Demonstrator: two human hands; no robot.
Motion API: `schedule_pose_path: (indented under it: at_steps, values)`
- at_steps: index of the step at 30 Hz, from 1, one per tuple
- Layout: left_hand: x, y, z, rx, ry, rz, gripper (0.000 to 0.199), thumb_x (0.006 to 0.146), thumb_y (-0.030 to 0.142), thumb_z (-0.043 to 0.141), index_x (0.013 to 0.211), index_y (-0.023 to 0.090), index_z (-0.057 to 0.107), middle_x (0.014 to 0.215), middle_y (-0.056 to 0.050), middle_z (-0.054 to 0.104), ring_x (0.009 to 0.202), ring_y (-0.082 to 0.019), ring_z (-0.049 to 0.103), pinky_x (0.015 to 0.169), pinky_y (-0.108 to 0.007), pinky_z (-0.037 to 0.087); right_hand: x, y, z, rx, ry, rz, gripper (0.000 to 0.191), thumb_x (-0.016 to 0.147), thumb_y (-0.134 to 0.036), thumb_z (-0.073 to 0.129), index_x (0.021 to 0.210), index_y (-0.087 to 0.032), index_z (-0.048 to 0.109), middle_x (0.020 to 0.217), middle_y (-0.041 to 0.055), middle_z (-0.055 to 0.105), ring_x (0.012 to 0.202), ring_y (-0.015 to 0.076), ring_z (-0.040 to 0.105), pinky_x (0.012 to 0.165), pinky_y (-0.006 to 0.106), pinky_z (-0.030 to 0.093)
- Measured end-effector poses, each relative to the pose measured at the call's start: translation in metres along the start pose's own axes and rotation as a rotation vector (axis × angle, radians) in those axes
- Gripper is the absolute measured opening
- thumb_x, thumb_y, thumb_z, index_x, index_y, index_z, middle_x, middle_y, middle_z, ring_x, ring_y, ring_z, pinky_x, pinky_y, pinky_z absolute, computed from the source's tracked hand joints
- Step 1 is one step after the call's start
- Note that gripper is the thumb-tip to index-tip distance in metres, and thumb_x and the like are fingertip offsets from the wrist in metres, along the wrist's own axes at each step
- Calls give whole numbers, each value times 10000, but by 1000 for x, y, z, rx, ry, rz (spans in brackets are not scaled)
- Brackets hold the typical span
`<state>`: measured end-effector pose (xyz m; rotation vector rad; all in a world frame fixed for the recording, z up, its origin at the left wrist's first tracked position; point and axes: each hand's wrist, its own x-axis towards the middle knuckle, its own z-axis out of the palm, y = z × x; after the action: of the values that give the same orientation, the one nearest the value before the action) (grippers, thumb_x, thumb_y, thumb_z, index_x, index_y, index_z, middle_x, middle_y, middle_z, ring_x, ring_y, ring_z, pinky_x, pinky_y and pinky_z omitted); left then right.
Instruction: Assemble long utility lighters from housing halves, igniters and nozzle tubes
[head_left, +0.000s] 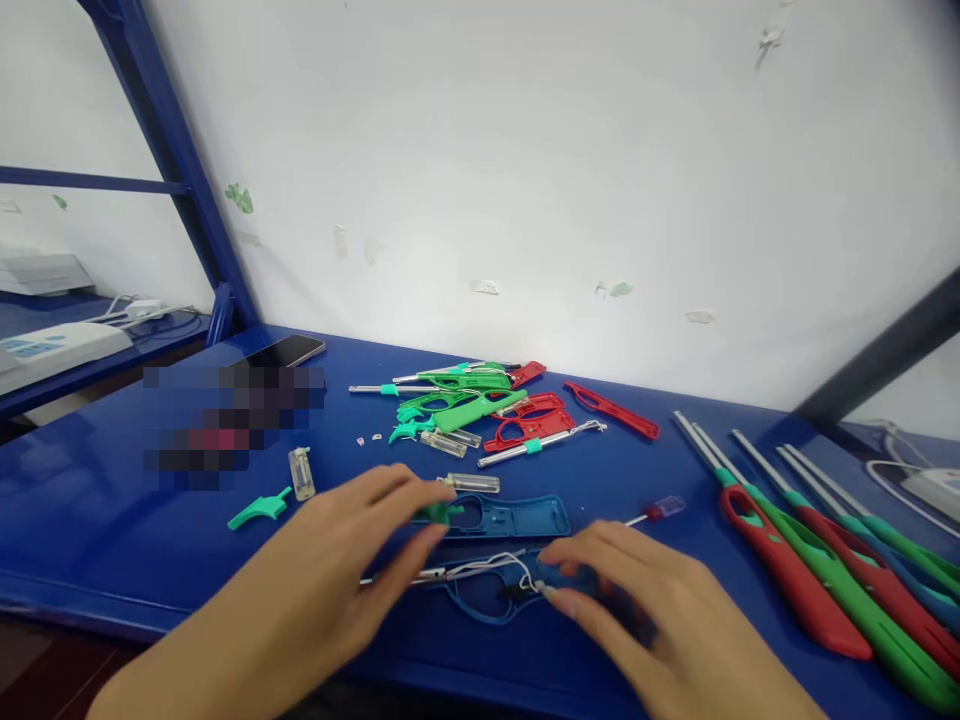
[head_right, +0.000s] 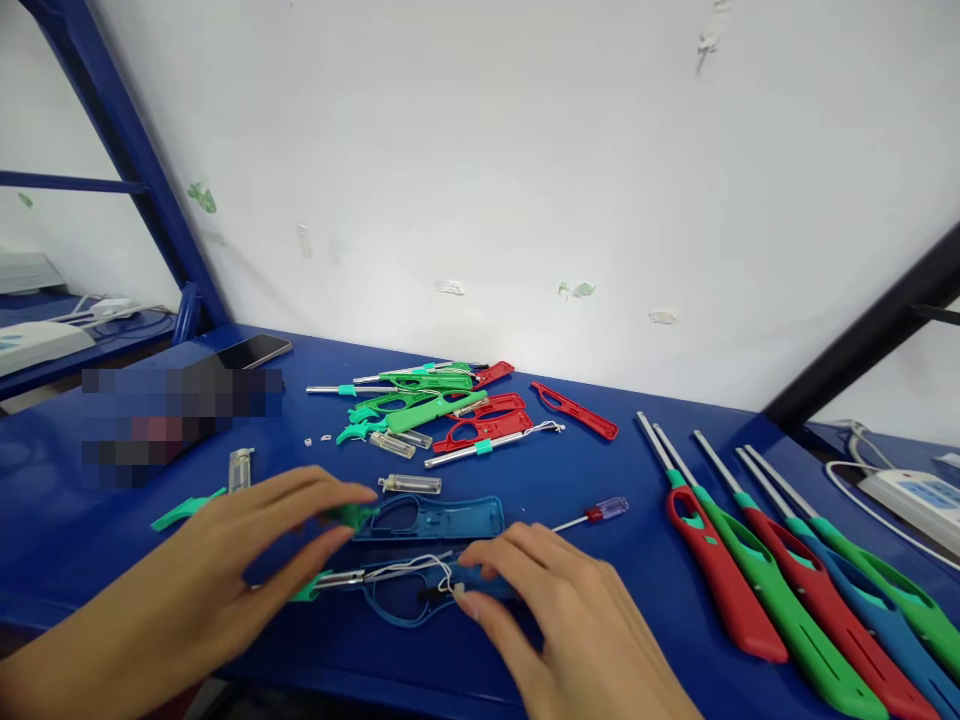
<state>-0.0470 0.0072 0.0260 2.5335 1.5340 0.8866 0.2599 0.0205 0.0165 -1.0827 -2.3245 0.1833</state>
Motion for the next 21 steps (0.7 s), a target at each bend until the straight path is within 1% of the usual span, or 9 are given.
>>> schedule_pose_path:
  at_steps: [2,4,6,8,9,11,14,16,21]
  values:
    - [-6,12,7,-5,-53,49,312,1143,450,514,1414,397,658,1284,13,763,1114,-182,772,974,-255,616,-2,1,10,12,-13,36,304,1108,-546,535,1114,-349,767,1014,-8,818,859,217,825,722,320,665]
    - [-13,16,15,39,-63,83,331,1137,467,522,1436,401,648,1325,11,753,1154,-193,768,1001,-263,623,-2,1,16,21,-27,51,329,1110,-546,527,1094,-335,779,990,0,806,814,213,814,700,323,661]
    - [-17,16,23,107,-1,135,369,1139,494,504,1462,372,632,1325,2,771,1193,-225,765,1031,-300,630,-2,1,18,28,-30,45,366,1118,-553,498,1096,-339,795,981,3,802,825,215,810,717,324,659]
    - [-18,17,28,159,68,193,388,1157,492,444,1439,317,645,1263,-15,806,1167,-242,779,1048,-326,630,-3,1,19,46,-38,45,393,1122,-561,475,1099,-357,810,982,-7,807,841,206,810,743,312,658]
    - [-16,19,29,171,84,216,395,1169,478,403,1396,292,668,1219,-22,820,1128,-239,790,1050,-330,630,-3,1,19,60,-37,52,401,1121,-567,472,1094,-363,816,980,-12,809,841,199,810,747,301,655]
    - [-10,24,28,165,62,227,429,1186,438,331,1272,266,715,1142,-34,830,1030,-222,803,1023,-324,639,-4,1,20,94,-18,72,412,1114,-578,481,1072,-361,828,964,-16,808,811,180,806,729,273,648]
    - [-2,33,26,130,6,215,453,1190,392,299,1158,268,734,1076,-41,816,933,-217,785,904,-323,665,-4,0,22,118,3,77,424,1118,-562,487,1051,-338,841,961,-9,806,774,160,800,727,247,647]
    - [1,37,25,112,-4,214,429,1186,368,314,1137,269,729,1058,-47,797,900,-220,765,877,-341,662,-4,-1,22,100,13,44,444,1133,-533,464,1051,-319,845,966,-2,812,761,153,801,735,238,649]
    - [-3,38,27,92,-4,230,377,1176,319,346,1155,264,718,1066,-63,752,891,-237,739,827,-375,659,-4,-3,21,42,49,-34,451,1151,-477,447,1023,-293,838,931,1,818,734,145,802,676,220,626]
